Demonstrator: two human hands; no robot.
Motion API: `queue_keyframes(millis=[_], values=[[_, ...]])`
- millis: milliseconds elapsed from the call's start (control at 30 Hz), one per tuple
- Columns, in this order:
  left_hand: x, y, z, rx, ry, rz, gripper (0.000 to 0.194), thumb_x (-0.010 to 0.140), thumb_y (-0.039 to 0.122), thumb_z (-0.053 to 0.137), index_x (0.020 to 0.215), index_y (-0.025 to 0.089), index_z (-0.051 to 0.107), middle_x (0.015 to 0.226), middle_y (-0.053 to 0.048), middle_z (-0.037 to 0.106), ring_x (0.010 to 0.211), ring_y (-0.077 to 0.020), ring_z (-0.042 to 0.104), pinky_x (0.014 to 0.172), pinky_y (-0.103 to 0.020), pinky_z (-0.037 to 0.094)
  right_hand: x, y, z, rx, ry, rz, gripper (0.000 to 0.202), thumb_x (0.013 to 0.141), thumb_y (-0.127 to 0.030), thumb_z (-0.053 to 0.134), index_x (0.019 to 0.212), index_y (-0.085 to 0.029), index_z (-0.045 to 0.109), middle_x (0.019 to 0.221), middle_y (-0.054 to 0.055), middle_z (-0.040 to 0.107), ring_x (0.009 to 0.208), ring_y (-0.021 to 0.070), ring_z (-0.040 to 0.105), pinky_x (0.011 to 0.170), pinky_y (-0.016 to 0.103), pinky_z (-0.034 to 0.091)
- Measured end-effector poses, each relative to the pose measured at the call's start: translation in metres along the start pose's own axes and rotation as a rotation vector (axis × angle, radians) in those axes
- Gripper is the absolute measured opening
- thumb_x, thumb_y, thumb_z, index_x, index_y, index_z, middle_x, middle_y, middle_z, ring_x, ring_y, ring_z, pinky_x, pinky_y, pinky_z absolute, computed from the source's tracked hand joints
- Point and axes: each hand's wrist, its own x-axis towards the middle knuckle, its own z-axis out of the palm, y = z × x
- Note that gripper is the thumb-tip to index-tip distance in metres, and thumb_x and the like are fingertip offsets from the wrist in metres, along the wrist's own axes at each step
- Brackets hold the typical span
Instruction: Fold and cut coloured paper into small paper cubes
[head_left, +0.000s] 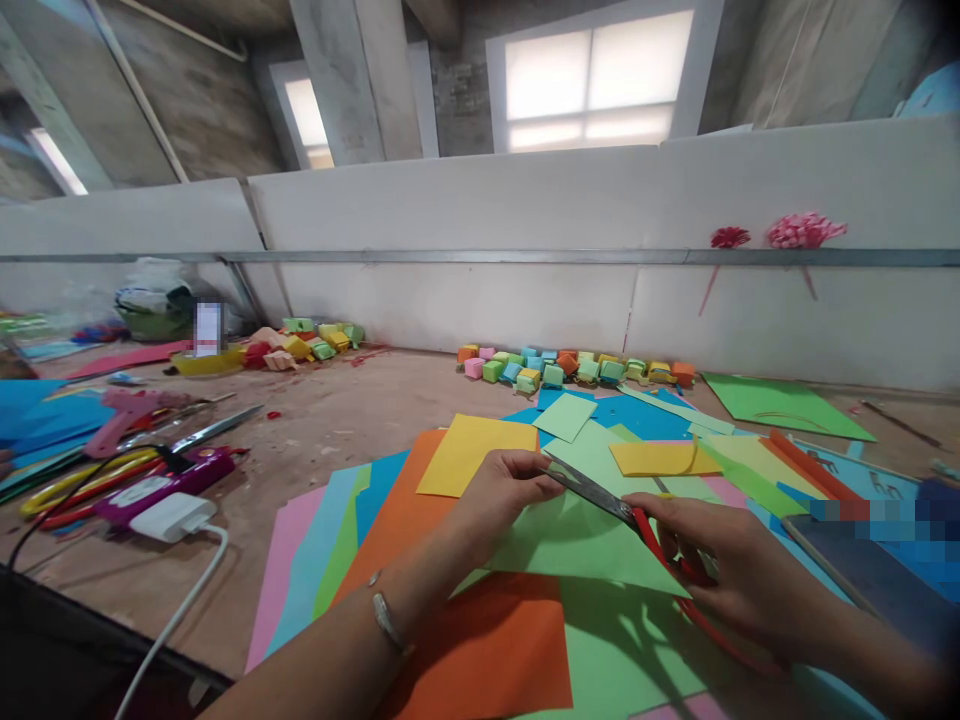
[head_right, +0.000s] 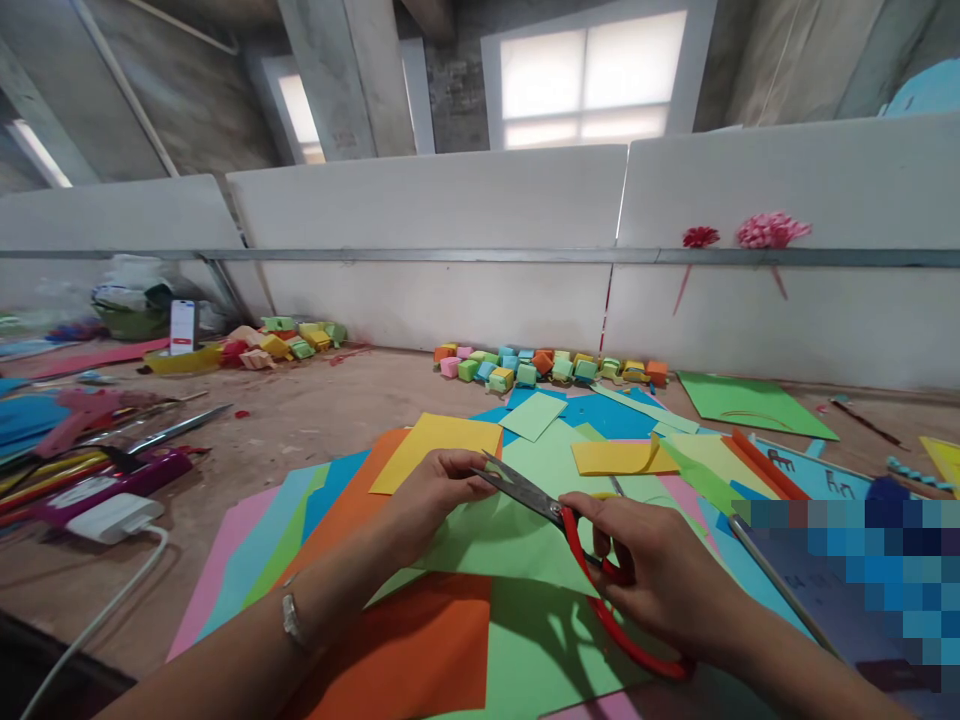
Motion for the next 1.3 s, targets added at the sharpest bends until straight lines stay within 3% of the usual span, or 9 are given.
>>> queue_keyframes(millis=[333,800,1100,1300], values=[[0.001,-0.004,-0.003,-0.002,-0.008,-0.016,0.015,0.057,0.026,0.077,0.068,0.017,0.078,0.073,-0.003,0.07,0.073,-0.016,0.053,0.07,-0.026,0.04,0.002,0.001,0.001,-0.008,0.011,-0.002,0.056,0.075,-0.011,0.053,0.13,-0.021,0.06,0.069,-0.001,0.062,0.056,0.0127,0.055,0.051,0.022,0.042],[0.001,-0.006,-0.002,0.004,-0.01,-0.05,0.018,0.056,0.03,0.078,0.066,0.016,0.077,0.067,-0.002,0.066,0.068,-0.0143,0.051,0.066,-0.026,0.04,0.001,0.007,0.003,-0.066,0.049,-0.081,0.049,0.08,-0.012,0.049,0.126,-0.017,0.062,0.063,-0.002,0.058,0.051,0.0118,0.051,0.048,0.023,0.041],[0.001,-0.004,-0.002,0.016,-0.007,-0.06,0.018,0.054,0.029,0.077,0.064,0.015,0.076,0.068,-0.002,0.065,0.067,-0.0138,0.05,0.066,-0.026,0.039,0.002,0.009,0.002,-0.078,0.063,-0.097,0.047,0.079,-0.013,0.052,0.125,-0.02,0.063,0.061,-0.003,0.058,0.051,0.012,0.052,0.045,0.022,0.038],[-0.001,-0.004,-0.002,0.025,-0.01,-0.074,0.022,0.054,0.034,0.079,0.057,0.015,0.069,0.059,0.001,0.057,0.06,-0.012,0.047,0.06,-0.026,0.037,0.0,0.006,0.002,-0.026,0.089,-0.018,0.039,0.082,-0.021,0.056,0.119,-0.023,0.069,0.059,-0.002,0.061,0.053,0.0135,0.056,0.045,0.022,0.04]])
